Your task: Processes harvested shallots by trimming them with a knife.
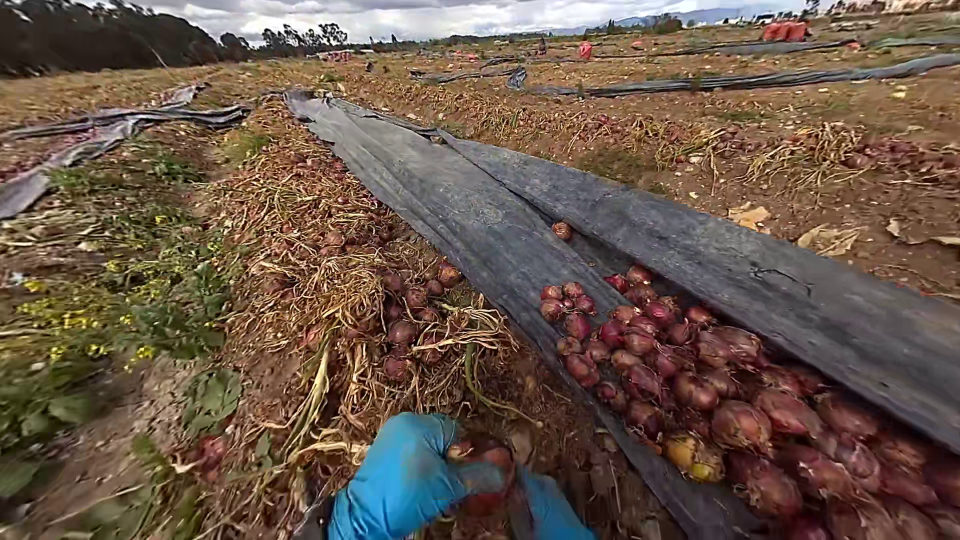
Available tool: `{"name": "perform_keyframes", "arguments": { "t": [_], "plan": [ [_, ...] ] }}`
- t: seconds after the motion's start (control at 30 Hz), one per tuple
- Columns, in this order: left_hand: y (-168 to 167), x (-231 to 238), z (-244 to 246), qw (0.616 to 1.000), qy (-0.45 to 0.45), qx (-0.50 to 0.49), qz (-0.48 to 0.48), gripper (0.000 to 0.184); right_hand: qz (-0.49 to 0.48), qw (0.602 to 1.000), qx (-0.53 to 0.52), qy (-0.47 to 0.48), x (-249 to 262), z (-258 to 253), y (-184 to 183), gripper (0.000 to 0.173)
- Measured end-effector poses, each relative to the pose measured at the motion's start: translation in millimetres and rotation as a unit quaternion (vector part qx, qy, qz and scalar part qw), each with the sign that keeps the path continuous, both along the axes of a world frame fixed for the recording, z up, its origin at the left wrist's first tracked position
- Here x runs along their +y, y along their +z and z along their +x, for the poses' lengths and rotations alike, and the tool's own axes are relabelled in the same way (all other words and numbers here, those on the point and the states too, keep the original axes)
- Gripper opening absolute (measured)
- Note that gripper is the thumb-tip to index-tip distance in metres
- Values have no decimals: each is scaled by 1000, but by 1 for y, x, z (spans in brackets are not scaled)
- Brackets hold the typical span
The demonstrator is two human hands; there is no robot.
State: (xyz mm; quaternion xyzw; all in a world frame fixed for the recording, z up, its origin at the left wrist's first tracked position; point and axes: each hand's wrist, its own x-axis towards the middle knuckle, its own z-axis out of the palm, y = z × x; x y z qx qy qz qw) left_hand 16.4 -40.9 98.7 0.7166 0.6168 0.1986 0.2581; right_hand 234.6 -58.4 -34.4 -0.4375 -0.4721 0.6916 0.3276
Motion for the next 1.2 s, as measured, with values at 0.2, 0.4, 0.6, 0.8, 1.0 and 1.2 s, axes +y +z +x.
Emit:
{"name": "perform_keyframes", "arguments": {
  "t": [0.2, 0.4, 0.6, 0.8, 1.0, 1.2],
  "plan": [
    [-47, 49, -22, 989, -25, 136, 54, 59, -130, 953, 258, 92, 1, 6, -37, 62],
    [-72, 65, -20, 995, 79, 34, -59, 43, -217, 965, 124, 77, 37, 15, -71, 60],
    [-112, 46, 36, 933, -162, 131, -295, 42, -122, 989, 41, -71, 37, -1, -75, 40],
    [-113, 157, -8, 956, 65, 256, -126, 35, 68, 977, -9, -200, 96, 52, -49, 62],
    [-122, 237, -77, 885, 204, 316, -275, 79, -12, 990, -21, -142, 95, 63, -39, 38],
    [-147, 140, -32, 959, 162, 128, -195, 49, -37, 996, 65, -55, 85, 57, -32, 28]
  ]
}}
